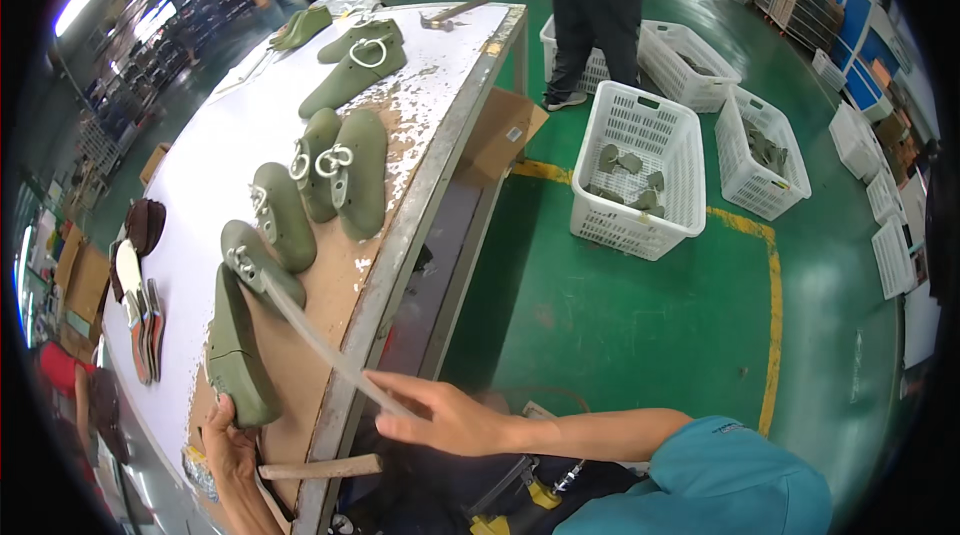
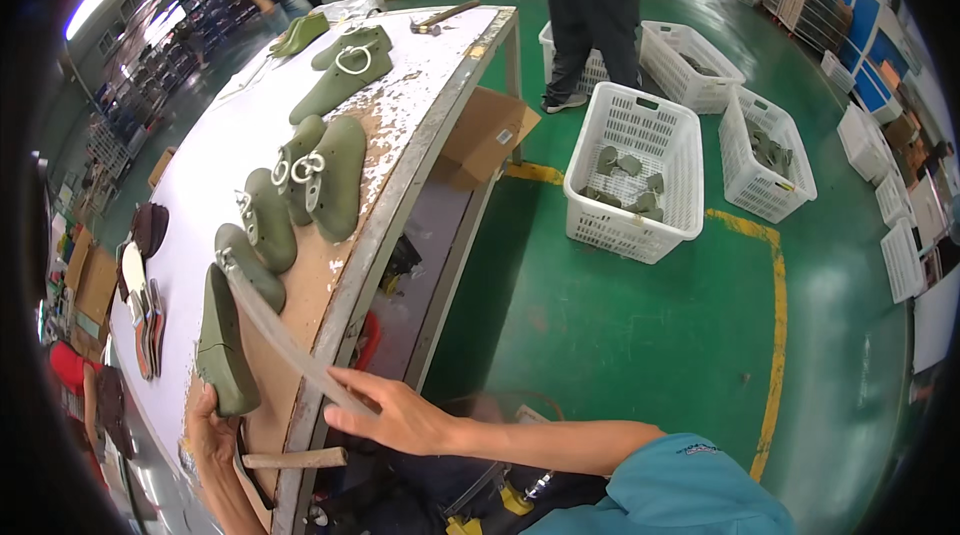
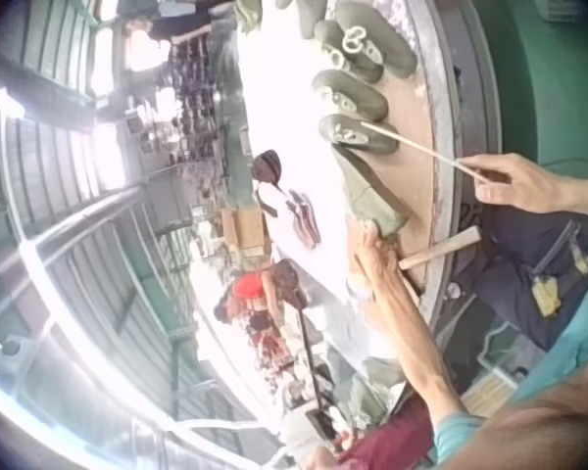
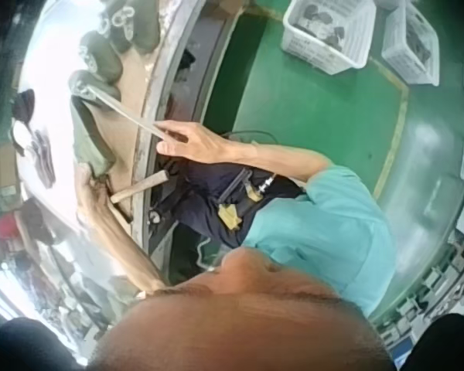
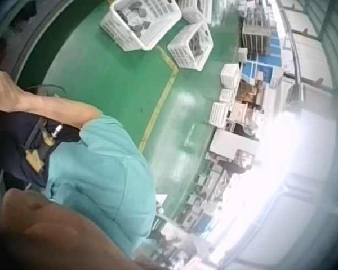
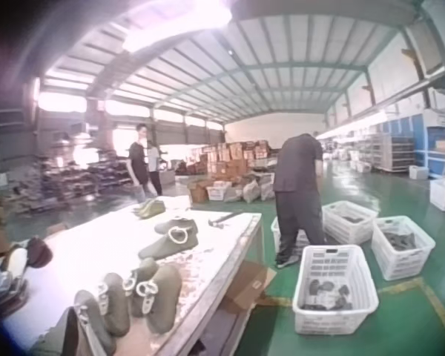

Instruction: The person assembles green slip-on shoes by applying adhesive to white insoles using a handheld yellow glue gun. They then press the insoles into the shoe uppers and use a hammer to secure the fit. The process is repeated for multiple pairs of shoes on a factory workbench.

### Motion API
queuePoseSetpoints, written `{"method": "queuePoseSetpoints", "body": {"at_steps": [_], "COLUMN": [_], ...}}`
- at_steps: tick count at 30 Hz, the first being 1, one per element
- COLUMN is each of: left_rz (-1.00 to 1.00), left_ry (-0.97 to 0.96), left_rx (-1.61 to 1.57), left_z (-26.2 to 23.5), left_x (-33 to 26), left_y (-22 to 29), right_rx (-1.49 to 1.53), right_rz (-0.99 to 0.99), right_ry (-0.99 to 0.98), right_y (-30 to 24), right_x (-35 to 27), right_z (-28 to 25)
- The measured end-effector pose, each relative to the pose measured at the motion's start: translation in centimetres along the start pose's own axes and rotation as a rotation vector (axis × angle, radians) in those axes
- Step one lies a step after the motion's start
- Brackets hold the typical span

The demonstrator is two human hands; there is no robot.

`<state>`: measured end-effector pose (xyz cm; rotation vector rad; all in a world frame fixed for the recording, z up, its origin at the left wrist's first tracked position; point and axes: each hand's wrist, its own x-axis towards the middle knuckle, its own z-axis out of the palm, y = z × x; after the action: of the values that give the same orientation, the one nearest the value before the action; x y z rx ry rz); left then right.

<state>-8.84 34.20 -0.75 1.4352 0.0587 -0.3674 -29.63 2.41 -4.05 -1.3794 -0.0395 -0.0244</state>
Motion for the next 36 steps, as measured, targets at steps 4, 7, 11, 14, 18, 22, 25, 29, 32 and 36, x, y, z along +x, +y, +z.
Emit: {"method": "queuePoseSetpoints", "body": {"at_steps": [4,7,11,14,18,22,25,29,32,36], "left_rz": [0.066,0.139,0.308,0.780,1.040,0.606,0.439,0.315,0.336,0.344], "left_ry": [-0.039,0.075,0.209,0.662,0.844,0.332,0.187,0.145,0.118,0.129], "left_rx": [-0.042,0.076,0.131,0.490,0.810,1.238,1.270,1.200,1.231,1.301], "left_z": [4.0,7.6,9.5,9.2,6.7,6.9,3.9,3.5,3.5,3.5], "left_x": [-8.6,-16.2,-23.7,-28.0,-34.8,-32.4,-26.5,-24.5,-24.2,-24.4], "left_y": [0.1,-3.8,-7.5,-7.1,-8.1,-9.7,-18.3,-24.9,-23.7,-24.3], "right_rx": [0.151,0.210,0.065,-0.262,-0.679,-0.929,-1.065,-1.176,-0.956,-0.960], "right_rz": [0.062,-0.184,-0.314,-0.494,-0.765,-0.862,-0.821,-0.781,-0.510,-0.189], "right_ry": [0.041,-0.026,-0.082,-0.281,-0.559,-0.983,-1.187,-1.125,-0.854,-0.472], "right_y": [-1.2,-1.7,-1.7,0.1,4.2,9.1,13.8,18.0,17.9,13.6], "right_x": [2.2,2.0,-2.3,-3.7,-3.3,-2.6,-1.9,-1.2,-1.8,-5.9], "right_z": [3.0,7.2,8.9,9.0,9.8,11.9,12.3,8.7,6.8,4.7]}}
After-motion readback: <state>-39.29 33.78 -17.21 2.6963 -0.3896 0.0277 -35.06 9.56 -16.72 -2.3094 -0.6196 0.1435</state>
